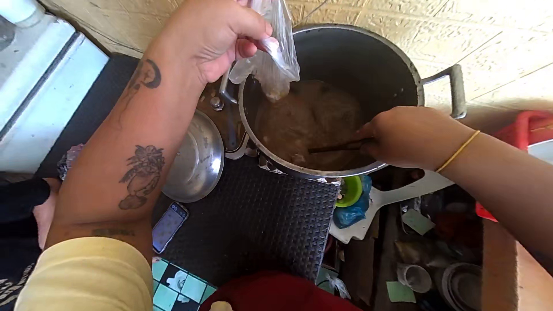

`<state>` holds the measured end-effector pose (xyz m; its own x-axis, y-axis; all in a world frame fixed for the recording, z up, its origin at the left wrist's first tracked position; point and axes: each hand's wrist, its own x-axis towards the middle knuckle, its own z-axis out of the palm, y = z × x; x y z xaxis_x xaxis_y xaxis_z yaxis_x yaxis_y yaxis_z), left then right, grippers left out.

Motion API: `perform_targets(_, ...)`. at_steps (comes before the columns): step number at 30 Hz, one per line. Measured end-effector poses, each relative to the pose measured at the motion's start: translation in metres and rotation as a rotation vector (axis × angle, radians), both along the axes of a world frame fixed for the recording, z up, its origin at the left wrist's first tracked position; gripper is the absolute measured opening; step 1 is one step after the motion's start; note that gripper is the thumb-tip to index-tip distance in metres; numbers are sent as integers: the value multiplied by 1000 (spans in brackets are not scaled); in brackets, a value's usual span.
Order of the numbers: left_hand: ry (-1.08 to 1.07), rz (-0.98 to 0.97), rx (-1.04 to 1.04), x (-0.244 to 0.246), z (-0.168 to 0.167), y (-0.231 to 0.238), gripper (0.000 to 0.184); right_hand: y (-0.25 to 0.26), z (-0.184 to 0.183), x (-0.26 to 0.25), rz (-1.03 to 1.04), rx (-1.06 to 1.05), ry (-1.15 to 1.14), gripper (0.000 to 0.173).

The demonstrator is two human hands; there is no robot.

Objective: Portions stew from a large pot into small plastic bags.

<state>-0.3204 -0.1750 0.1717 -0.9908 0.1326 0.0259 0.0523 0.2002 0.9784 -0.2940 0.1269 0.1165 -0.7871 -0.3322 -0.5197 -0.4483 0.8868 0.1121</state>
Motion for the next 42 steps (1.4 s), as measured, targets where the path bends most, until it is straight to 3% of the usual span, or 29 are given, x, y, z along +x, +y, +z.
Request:
perform_targets(8, 27, -48, 29, -2, 1, -5, 27, 19, -12, -15, -144, -244, -19, 20)
perform_targets(14, 25, -103, 24, -5, 0, -8, 38, 11, -11, -11, -37, -207, 152, 23)
perform_targets(20, 23, -108, 40, -2, 1, -12, 36, -5, -7, -4, -115, -131, 155, 23)
perform_targets(28, 21, -30, 64, -2, 0, -11, 24, -15, -12, 50, 260, -157, 713, 39)
perform_targets(32, 30, 13, 46, -1, 2, -9, 16, -20, -4, 58, 297, -201, 638, 38)
perform_targets(38, 35, 16, 85, 1, 6, -4, 13, -51, -14, 61, 464, -15, 463, 30)
perform_targets(42, 52, -7, 70, 3, 10, -4, 15, -71, -2, 53, 415, 37, 237, 21)
